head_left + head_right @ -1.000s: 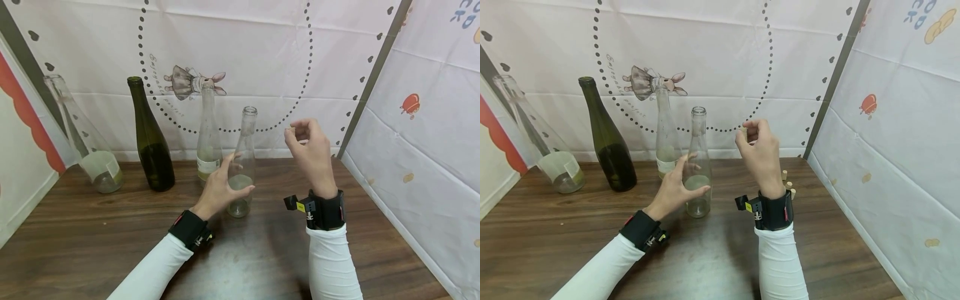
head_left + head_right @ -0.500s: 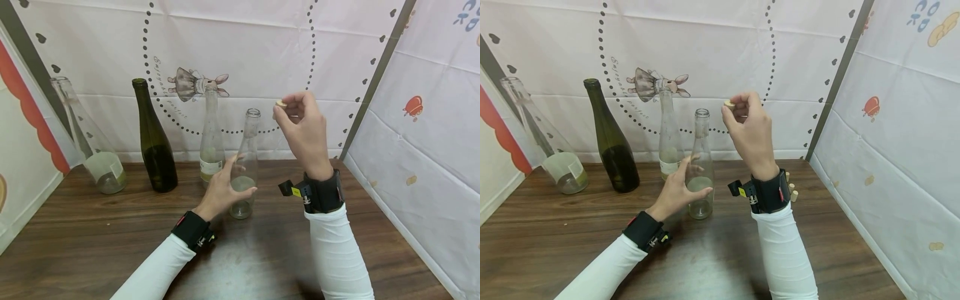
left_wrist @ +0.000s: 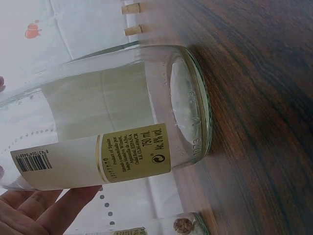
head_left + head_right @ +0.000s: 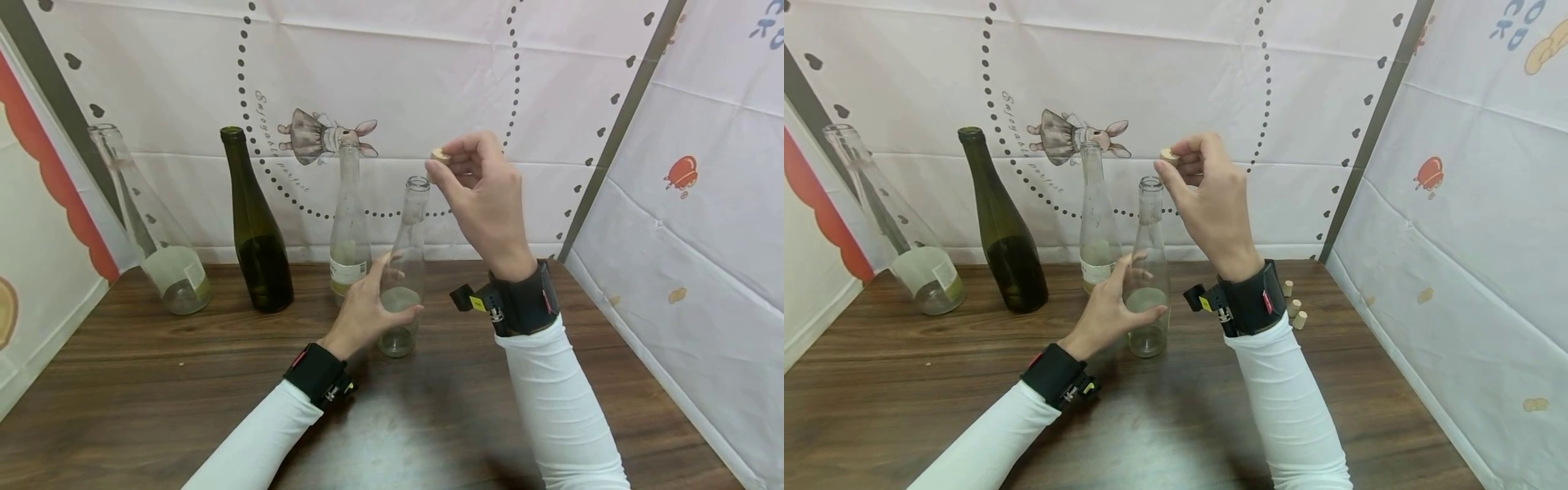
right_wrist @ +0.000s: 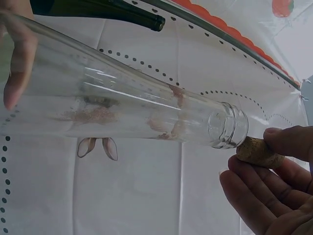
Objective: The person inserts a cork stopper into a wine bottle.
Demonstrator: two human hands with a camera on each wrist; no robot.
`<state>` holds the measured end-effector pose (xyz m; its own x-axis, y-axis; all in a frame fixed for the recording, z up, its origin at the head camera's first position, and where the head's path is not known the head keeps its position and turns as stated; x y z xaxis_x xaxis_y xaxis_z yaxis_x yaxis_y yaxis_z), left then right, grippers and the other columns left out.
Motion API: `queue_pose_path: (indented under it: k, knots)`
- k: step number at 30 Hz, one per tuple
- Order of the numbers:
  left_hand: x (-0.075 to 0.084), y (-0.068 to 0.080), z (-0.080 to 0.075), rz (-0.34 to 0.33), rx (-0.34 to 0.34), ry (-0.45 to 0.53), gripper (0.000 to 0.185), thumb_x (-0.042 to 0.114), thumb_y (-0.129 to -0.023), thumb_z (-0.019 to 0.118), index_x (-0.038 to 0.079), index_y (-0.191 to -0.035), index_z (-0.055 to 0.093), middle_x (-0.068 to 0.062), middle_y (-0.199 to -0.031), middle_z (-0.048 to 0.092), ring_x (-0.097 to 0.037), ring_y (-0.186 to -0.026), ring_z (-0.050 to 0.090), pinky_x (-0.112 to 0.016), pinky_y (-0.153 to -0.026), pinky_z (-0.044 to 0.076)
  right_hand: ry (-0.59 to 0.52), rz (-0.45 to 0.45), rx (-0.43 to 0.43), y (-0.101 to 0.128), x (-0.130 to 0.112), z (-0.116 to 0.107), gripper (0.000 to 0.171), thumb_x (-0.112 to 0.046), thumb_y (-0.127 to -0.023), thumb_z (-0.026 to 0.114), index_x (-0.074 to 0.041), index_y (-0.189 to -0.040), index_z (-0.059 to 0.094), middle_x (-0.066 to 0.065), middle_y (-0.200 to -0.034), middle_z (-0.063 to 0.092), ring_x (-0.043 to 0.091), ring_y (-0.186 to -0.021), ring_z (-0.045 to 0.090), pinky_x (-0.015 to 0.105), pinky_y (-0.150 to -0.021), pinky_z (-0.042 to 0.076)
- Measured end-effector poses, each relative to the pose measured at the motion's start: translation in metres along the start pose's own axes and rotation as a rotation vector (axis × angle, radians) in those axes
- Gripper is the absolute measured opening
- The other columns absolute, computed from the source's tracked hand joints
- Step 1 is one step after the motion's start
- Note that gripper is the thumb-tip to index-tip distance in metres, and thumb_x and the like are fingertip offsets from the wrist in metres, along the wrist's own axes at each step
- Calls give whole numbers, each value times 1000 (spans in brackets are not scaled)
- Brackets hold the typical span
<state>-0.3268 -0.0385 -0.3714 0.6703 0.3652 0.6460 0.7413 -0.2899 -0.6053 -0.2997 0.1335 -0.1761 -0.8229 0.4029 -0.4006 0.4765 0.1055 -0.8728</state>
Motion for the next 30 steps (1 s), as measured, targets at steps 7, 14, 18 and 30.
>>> queue_pose_path:
  k: [7, 14, 18, 30]
  knots:
    - [0, 0, 0, 6, -6, 13, 95, 29, -82, 94, 17, -159, 39, -16, -124, 71, -29, -117, 70, -46, -100, 55, 12, -21, -47, -4, -5, 4, 26, -3, -98, 77, 8, -115, 61, 12, -107, 71, 15, -92, 72, 29, -84, 59]
    - [-1, 1, 1, -8, -18, 14, 94, 33, -84, 93, 20, -160, 38, -11, -124, 70, -33, -118, 70, -49, -101, 54, 29, -26, -66, -5, -6, 7, 27, -3, -98, 77, 8, -116, 61, 13, -106, 71, 16, -91, 71, 29, -84, 59]
    - [-1, 1, 1, -22, -19, 15, 93, 35, -84, 93, 21, -159, 40, -9, -123, 71, -31, -119, 69, -51, -100, 54, 23, -31, -74, -5, -6, 7, 26, -3, -98, 77, 8, -115, 61, 14, -106, 71, 17, -91, 72, 29, -84, 59]
    - [-2, 2, 0, -24, -22, 22, 93, 36, -84, 92, 22, -159, 39, -9, -124, 70, -34, -120, 68, -52, -100, 54, 25, -29, -86, -6, -5, 11, 26, -3, -97, 78, 8, -114, 61, 13, -105, 71, 17, -91, 71, 29, -83, 59]
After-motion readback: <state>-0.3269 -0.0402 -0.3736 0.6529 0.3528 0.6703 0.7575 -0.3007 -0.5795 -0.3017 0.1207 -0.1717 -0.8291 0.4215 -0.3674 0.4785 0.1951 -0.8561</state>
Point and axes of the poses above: each hand's wrist, its own y-axis away from the middle knuckle, its own z-axis out of the palm, x = y × z, the point moved 3 cm from there along -y, towards the middle knuckle
